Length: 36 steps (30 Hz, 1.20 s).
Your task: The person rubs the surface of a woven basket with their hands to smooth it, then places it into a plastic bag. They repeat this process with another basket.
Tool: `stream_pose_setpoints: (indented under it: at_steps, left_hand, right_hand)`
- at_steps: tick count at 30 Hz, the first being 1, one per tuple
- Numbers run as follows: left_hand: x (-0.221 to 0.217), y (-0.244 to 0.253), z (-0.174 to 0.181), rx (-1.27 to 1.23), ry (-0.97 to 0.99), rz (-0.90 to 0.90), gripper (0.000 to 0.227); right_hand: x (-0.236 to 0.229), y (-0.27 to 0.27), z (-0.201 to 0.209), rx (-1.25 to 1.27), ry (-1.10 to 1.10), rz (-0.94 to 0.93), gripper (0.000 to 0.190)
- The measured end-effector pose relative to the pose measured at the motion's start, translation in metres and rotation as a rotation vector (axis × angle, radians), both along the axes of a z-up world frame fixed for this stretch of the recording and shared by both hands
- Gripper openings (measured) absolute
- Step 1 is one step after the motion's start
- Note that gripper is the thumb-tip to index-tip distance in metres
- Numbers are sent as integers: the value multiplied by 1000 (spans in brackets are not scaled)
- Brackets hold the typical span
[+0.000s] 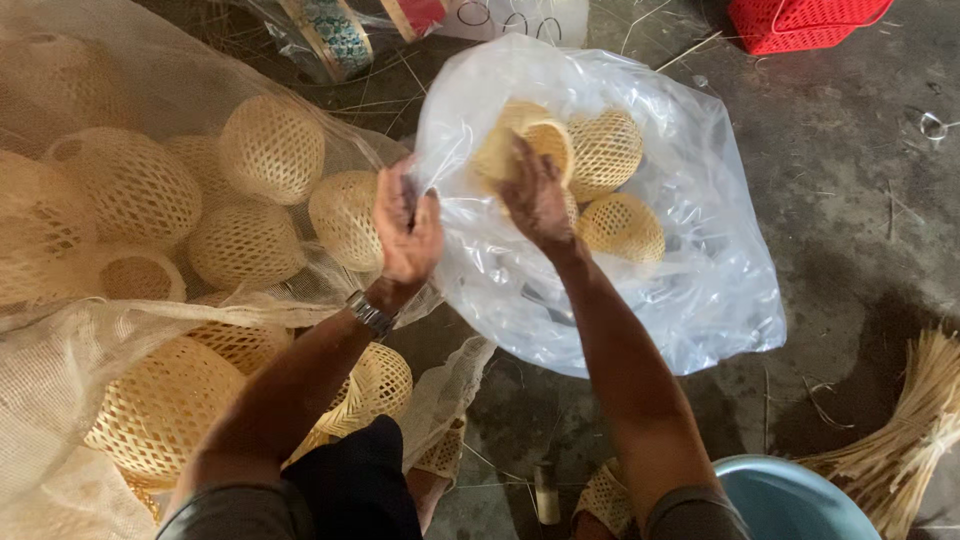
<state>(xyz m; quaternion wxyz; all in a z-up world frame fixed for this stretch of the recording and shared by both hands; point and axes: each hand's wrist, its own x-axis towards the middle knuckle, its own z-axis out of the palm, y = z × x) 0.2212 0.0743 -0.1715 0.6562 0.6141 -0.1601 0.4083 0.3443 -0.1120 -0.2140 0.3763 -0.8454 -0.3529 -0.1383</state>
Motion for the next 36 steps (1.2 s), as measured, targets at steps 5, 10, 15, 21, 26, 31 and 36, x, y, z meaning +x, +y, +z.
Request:
stream_pose_setpoints:
  at_steps: [5,10,15,21,26,31,36]
  left_hand:
    - [-5,27,-28,142,255,271,30]
    - [21,25,-70,-108,147,130,20]
    - [-11,-9,-56,366,80,52,50]
    - [-16,-34,-16,327,-334,-163,70]
    - [-77,12,-39,417,1,6,69]
    - [-146,87,-73,598,766,249,69]
    - [-153,138,-93,798,1334,149,69]
  right_hand:
    - [-16,28,10,-426,251,-104,79]
    - [-20,25,-6,-100,305,92,70]
    - [-21,13,-33,247,633,-52,60]
    - [-22,-4,-46,646,852,-101,47]
    - [-78,-115,-37,1072,734,-350,37]
    - [-214,-205,-48,986,652,-614,25]
    - [-277,-201,-71,1091,752,-666,17]
